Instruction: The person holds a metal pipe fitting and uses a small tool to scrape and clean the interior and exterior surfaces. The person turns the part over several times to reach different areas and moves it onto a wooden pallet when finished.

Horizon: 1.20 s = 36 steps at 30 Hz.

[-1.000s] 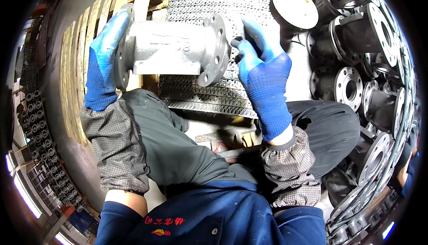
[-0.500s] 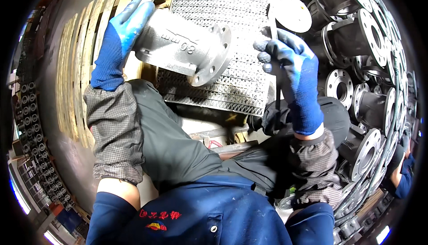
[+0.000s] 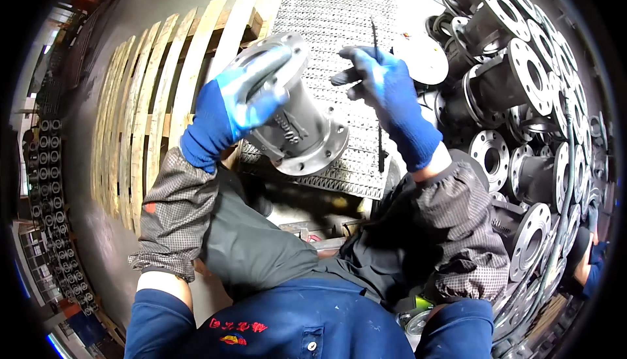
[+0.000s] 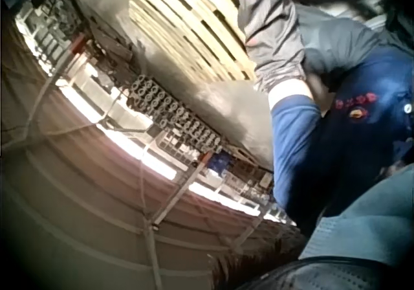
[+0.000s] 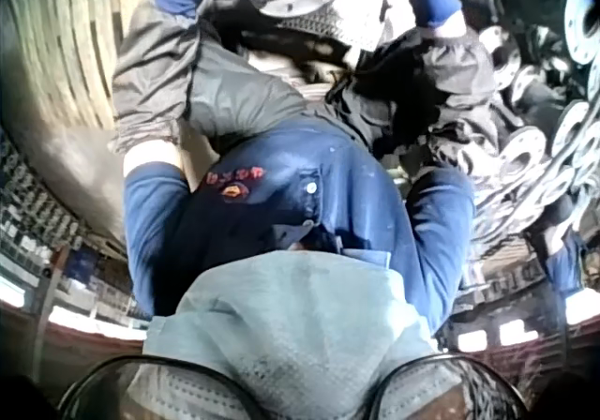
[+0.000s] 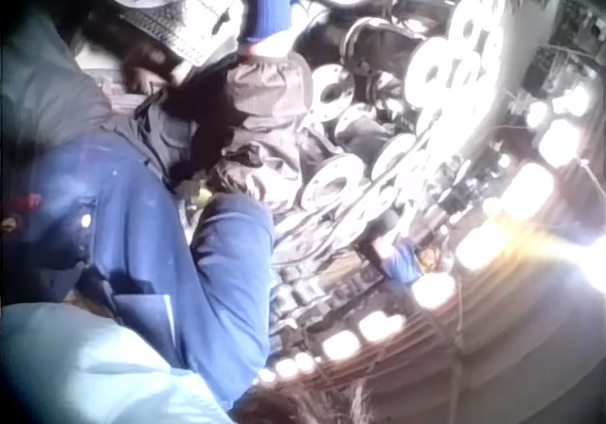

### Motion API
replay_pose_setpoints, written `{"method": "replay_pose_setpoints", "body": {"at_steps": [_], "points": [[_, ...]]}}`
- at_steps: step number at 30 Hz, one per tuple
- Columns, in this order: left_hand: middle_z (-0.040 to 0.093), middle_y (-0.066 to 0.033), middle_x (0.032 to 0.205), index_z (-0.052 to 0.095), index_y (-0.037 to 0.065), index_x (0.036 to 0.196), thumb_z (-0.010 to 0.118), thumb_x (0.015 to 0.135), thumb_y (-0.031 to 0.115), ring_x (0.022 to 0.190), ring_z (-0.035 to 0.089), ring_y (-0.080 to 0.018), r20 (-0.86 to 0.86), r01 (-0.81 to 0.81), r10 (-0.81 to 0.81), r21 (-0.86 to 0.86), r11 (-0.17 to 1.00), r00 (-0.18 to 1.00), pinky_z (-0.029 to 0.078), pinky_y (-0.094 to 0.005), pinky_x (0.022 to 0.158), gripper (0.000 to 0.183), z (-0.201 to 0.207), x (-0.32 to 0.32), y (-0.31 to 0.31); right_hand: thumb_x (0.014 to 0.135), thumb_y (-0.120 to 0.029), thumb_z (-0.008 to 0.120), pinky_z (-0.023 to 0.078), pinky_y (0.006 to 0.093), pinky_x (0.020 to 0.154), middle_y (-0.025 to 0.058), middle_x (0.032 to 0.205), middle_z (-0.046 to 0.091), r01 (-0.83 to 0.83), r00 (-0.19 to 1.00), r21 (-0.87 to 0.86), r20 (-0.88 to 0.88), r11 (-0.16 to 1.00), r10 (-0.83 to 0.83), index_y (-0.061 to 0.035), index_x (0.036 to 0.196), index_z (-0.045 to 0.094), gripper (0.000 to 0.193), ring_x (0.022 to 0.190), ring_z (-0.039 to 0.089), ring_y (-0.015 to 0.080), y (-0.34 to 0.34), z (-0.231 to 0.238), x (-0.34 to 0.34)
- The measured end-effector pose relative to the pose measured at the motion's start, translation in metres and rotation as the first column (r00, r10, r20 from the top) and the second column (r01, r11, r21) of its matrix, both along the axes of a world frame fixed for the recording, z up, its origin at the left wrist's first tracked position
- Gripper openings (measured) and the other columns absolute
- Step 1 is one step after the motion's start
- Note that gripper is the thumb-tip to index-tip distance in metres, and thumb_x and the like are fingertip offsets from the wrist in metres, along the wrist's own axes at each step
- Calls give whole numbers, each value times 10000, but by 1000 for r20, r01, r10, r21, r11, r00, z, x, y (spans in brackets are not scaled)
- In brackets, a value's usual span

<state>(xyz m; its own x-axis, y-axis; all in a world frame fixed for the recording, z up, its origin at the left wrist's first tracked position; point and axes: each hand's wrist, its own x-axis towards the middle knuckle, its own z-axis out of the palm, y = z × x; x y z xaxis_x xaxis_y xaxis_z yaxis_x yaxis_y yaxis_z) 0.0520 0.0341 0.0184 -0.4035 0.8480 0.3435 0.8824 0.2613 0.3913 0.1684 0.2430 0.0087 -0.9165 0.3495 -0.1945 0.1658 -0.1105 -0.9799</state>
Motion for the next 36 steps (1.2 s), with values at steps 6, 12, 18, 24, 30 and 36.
{"method": "replay_pose_setpoints", "body": {"at_steps": [6, 12, 18, 24, 30, 36], "points": [[632, -123, 817, 573, 92, 1203, 619, 766, 457, 660, 617, -282, -109, 199, -221, -180, 963, 969, 483, -362, 576, 571, -10, 60, -14, 925, -249, 488, 393, 208, 482, 24, 642, 557, -8, 999, 21, 49, 1000, 7, -3, 890, 622, 282, 510, 495, 90, -15, -38, -3], [623, -166, 1074, 533, -15, 1220, 587, 843, 264, 854, 616, -213, 45, 59, -79, 344, 937, 996, 484, -313, 753, 472, -33, 32, -37, 952, -314, 415, 403, 233, 508, -20, 507, 389, 42, 999, -6, -25, 999, -42, -50, 714, 497, 365, 432, 371, 71, -21, -40, -5], [548, -160, 1241, 405, 16, 1339, 359, 980, 433, 1099, 559, -220, 1000, -599, -6, -4, 801, -14, 407, -331, 980, 552, -62, -1, -89, 910, -293, 468, 308, 207, 422, -14, 596, 443, 71, 997, -73, 26, 995, -69, -73, 711, 486, 298, 443, 392, 56, -44, -33, -20], [565, -147, 1196, 458, 5, 1282, 343, 984, 401, 1040, 591, -201, 951, -578, -299, 199, 792, -82, 507, -319, 888, 509, -68, 9, -106, 892, -253, 569, 461, 226, 662, 25, 799, 612, -16, 986, -125, -168, 992, -5, 8, 985, 639, 286, 731, 555, 86, -78, -30, -23], [599, -118, 1142, 485, 11, 1252, 377, 974, 407, 990, 614, -174, 983, -664, -182, 133, 736, -5, 514, -297, 871, 496, -59, 16, -120, 897, -247, 568, 461, 212, 645, 16, 772, 609, -119, 954, -66, -283, 991, 96, 28, 941, 636, 286, 712, 558, 75, -92, -26, -23], [598, -160, 1143, 461, -54, 1252, 351, 992, 242, 979, 631, -224, 596, -315, 126, 224, 922, 793, 524, -331, 855, 410, -47, 12, -124, 896, -204, 515, 401, 220, 566, 1, 713, 564, 6, 1000, -14, 12, 1000, -5, -10, 936, 635, 232, 619, 489, 71, -84, -44, -7]]}}
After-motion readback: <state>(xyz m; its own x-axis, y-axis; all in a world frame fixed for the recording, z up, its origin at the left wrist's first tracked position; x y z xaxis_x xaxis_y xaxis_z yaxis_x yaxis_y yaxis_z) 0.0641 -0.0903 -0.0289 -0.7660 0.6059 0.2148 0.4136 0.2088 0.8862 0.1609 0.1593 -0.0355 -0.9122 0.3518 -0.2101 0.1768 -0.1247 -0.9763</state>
